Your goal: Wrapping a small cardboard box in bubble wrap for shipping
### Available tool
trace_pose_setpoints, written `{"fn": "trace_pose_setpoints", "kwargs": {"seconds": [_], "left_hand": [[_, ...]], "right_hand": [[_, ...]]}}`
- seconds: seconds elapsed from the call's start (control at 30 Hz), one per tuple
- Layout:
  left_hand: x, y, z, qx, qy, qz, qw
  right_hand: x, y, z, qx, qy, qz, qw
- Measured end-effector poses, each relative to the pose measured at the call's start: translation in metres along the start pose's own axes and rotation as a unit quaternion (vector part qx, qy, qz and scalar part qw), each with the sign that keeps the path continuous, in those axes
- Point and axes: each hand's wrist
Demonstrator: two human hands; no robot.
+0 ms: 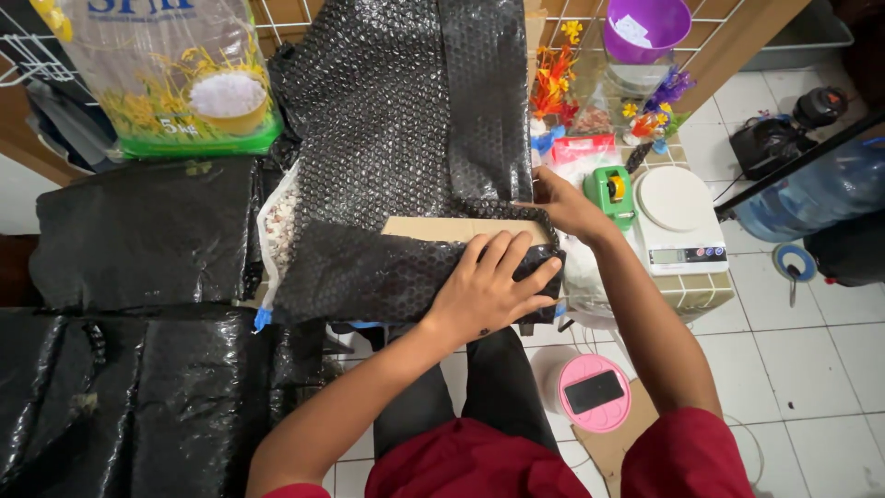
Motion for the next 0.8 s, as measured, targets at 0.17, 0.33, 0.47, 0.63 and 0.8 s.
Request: {"fn": "trace_pose_setpoints", "kwargs": {"seconds": [0.17,0.33,0.47,0.63,0.8], "left_hand": [[0.004,0.004,0.004,-0.009,-0.002,-0.014,1.0],[0.01,0.017,0.008,-0.031,0.03,-0.057,0.997],[0.022,0.031,0.01,-0.057,0.069,-0.067,0.994],[0.026,0.042,0.013,-0.13,0.18,-0.128,0.967],[0.028,0.044,0.015,-0.157,0.212,-0.152,0.953]], "right_hand": [[-0.002,0.009,-0.002,-0.007,0.072,-0.175,0.982],[-0.026,-0.052,0.009,0.004,0.055,-0.211,0.976],[-0.027,-0.061,0.005,0.016,0.017,-0.08,0.997],[-0.016,-0.042,-0.009,0.019,-0.033,-0.033,0.999],[-0.022,-0.068,-0.002,0.06,-0.063,-0.045,0.995]]}}
Point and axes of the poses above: each hand's wrist, its own z-axis towards the middle knuckle, its own x-axis out of the palm, y = z × x, and after that the axes turned 5 degrees about -y, right-handed
